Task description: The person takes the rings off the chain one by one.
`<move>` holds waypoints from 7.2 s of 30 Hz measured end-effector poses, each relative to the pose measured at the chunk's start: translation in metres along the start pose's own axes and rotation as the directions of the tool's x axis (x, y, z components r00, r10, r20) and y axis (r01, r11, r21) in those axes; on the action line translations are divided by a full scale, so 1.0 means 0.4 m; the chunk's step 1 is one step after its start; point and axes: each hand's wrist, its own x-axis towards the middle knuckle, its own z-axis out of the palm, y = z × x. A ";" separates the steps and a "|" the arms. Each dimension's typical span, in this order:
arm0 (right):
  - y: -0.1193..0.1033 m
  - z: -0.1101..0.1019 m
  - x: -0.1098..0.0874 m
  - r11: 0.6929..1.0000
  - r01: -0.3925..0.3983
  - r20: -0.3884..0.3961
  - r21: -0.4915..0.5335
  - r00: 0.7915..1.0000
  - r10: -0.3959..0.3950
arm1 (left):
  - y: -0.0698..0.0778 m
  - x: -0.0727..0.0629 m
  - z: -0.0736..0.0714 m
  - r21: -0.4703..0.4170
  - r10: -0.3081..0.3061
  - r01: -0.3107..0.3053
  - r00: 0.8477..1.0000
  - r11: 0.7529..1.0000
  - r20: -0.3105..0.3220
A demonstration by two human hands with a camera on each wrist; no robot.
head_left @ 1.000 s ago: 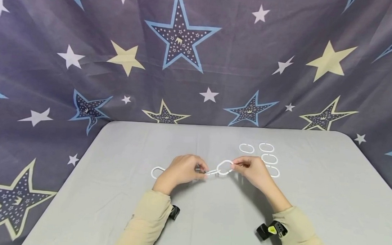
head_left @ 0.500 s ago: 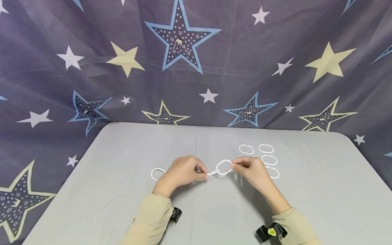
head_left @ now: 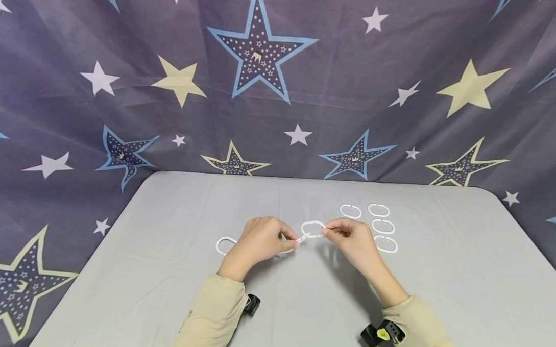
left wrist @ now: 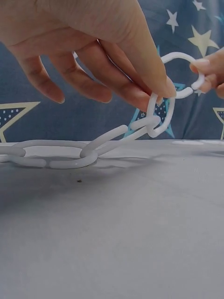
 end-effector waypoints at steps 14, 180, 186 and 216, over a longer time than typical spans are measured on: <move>-0.013 0.079 -0.011 0.987 -0.024 -0.109 0.160 0.993 0.042 | 0.002 0.001 0.003 0.032 -0.028 0.032 0.992 0.999 -0.120; -0.001 0.074 0.038 0.998 0.061 0.079 -0.002 0.995 -0.060 | -0.086 -0.021 -0.023 -0.235 -0.122 0.163 0.976 0.958 0.181; -0.018 0.078 0.030 0.997 0.074 0.069 -0.035 0.995 -0.071 | -0.081 -0.020 -0.027 -0.238 -0.115 0.154 0.979 0.959 0.167; -0.046 0.119 0.005 0.966 0.115 0.038 -0.231 0.993 -0.109 | -0.077 -0.013 -0.026 -0.137 -0.078 0.085 0.996 0.987 0.051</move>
